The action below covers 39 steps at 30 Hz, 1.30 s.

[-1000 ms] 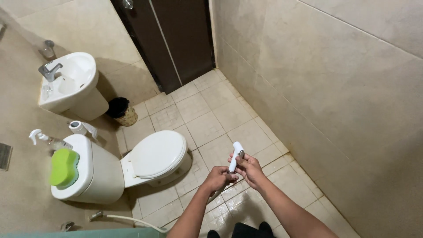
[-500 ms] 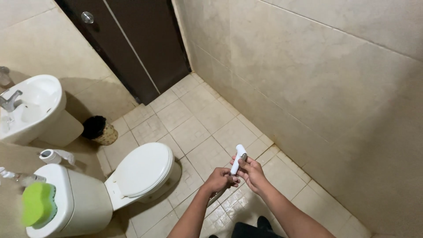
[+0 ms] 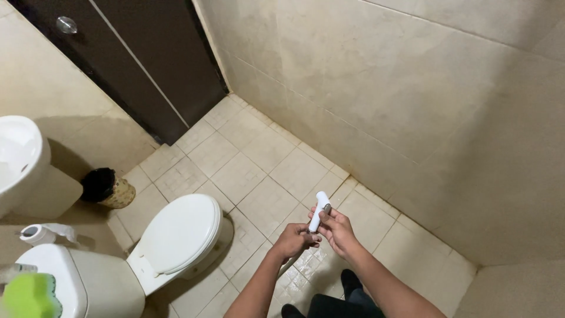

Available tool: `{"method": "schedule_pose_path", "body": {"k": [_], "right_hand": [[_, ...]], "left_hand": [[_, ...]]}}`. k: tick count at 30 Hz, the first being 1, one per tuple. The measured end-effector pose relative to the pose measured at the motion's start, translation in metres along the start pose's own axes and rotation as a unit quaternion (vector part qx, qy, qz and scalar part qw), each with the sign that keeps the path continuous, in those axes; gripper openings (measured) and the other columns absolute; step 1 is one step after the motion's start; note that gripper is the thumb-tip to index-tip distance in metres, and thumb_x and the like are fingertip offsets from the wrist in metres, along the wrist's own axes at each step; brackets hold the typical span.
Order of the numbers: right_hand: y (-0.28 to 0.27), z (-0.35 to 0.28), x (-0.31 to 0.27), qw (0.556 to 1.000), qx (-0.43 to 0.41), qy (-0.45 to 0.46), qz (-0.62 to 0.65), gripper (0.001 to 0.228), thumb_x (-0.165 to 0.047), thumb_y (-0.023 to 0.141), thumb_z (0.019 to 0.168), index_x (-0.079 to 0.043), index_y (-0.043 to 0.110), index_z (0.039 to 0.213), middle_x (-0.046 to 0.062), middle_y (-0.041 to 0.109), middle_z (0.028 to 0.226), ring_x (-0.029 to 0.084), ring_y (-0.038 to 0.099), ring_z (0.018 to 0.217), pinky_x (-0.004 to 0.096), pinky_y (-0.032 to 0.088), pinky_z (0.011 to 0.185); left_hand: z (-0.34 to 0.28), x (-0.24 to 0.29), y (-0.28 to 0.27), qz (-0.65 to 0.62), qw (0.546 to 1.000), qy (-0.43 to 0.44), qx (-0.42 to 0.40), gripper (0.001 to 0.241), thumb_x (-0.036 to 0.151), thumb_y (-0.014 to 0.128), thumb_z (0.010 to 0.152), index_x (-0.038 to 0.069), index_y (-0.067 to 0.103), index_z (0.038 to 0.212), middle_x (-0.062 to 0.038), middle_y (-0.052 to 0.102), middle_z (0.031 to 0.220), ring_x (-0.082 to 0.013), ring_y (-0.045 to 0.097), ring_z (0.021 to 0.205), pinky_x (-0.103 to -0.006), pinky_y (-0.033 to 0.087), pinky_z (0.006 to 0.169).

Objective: The person scrubs the tiled bathroom floor and a wall ledge using a blue scrub brush. They then use a handheld bidet sprayer to rinse the floor and the brush before continuing to scrub the floor area around the toilet.

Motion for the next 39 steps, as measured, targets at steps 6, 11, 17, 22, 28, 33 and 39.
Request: {"method": "schedule_pose_path", "body": {"k": [6, 11, 17, 22, 28, 33, 39], "right_hand": [[-0.028, -0.021, 0.039, 0.999, 0.037, -0.032, -0.019, 0.044, -0.015, 0.065, 0.096, 0.008, 0.057, 0.133, 0.018, 0.064, 0.13, 0.027, 0.066, 0.121, 0.043, 0.057, 0.102], [-0.032, -0.04, 0.037, 0.998, 0.036, -0.038, 0.017, 0.047, -0.017, 0.063, 0.096, 0.007, 0.054, 0.136, 0.018, 0.064, 0.132, 0.029, 0.064, 0.119, 0.046, 0.057, 0.099], [-0.023, -0.063, 0.034, 1.0, 0.02, -0.007, -0.001, 0.049, -0.019, 0.061, 0.097, 0.007, 0.052, 0.138, 0.018, 0.064, 0.133, 0.029, 0.063, 0.123, 0.045, 0.055, 0.102], [-0.035, -0.088, 0.041, 1.0, 0.013, 0.009, -0.021, 0.049, -0.017, 0.061, 0.097, 0.006, 0.052, 0.139, 0.018, 0.064, 0.134, 0.029, 0.063, 0.124, 0.045, 0.054, 0.104], [-0.057, -0.116, 0.046, 0.997, 0.009, 0.06, -0.036, 0.05, -0.018, 0.062, 0.096, 0.006, 0.052, 0.138, 0.018, 0.065, 0.133, 0.03, 0.063, 0.123, 0.046, 0.055, 0.103], [-0.049, -0.15, 0.079, 0.992, -0.028, 0.112, -0.059, 0.047, -0.019, 0.061, 0.098, 0.007, 0.054, 0.137, 0.019, 0.064, 0.131, 0.03, 0.063, 0.123, 0.045, 0.054, 0.101], [-0.016, -0.16, 0.104, 0.985, -0.055, 0.134, -0.097, 0.044, -0.018, 0.061, 0.098, 0.006, 0.056, 0.135, 0.017, 0.065, 0.131, 0.027, 0.064, 0.123, 0.043, 0.055, 0.102]], "left_hand": [[-0.019, -0.036, 0.006, -0.002, 0.999, -0.039, -0.029, 0.024, 0.004, 0.071, 0.089, -0.005, 0.071, 0.112, -0.011, 0.077, 0.096, -0.0188, 0.075, 0.088, -0.0282, 0.06, 0.078], [-0.019, -0.056, 0.015, 0.027, 0.999, -0.027, -0.036, 0.024, 0.003, 0.07, 0.091, -0.011, 0.07, 0.11, -0.013, 0.075, 0.091, -0.0217, 0.077, 0.085, -0.0322, 0.062, 0.077], [-0.049, -0.047, 0.029, 0.031, 0.999, -0.039, -0.012, 0.026, 0.006, 0.069, 0.093, -0.004, 0.071, 0.117, -0.01, 0.077, 0.097, -0.017, 0.075, 0.087, -0.0276, 0.056, 0.076], [-0.068, -0.069, 0.048, 0.004, 0.999, -0.047, 0.02, 0.025, 0.005, 0.069, 0.093, -0.006, 0.07, 0.115, -0.01, 0.078, 0.097, -0.0177, 0.076, 0.088, -0.0286, 0.06, 0.078], [-0.09, -0.101, 0.084, -0.087, 0.994, -0.043, 0.048, 0.025, 0.002, 0.069, 0.092, -0.005, 0.071, 0.116, -0.012, 0.076, 0.098, -0.0179, 0.074, 0.088, -0.0294, 0.061, 0.08], [-0.133, -0.133, 0.089, -0.062, 0.991, 0.01, 0.117, 0.021, 0.004, 0.068, 0.094, -0.009, 0.071, 0.111, -0.011, 0.075, 0.098, -0.0182, 0.073, 0.088, -0.0304, 0.061, 0.081], [-0.171, -0.141, 0.074, -0.148, 0.978, 0.009, 0.144, 0.02, 0.001, 0.068, 0.091, -0.006, 0.07, 0.11, -0.012, 0.075, 0.096, -0.0199, 0.072, 0.087, -0.0324, 0.06, 0.083]]}}
Point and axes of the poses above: each hand's wrist, its own z-axis towards the middle knuckle, its own y-axis out of the palm, x = y × z, the point moved 10 cm from there along z, towards the middle knuckle
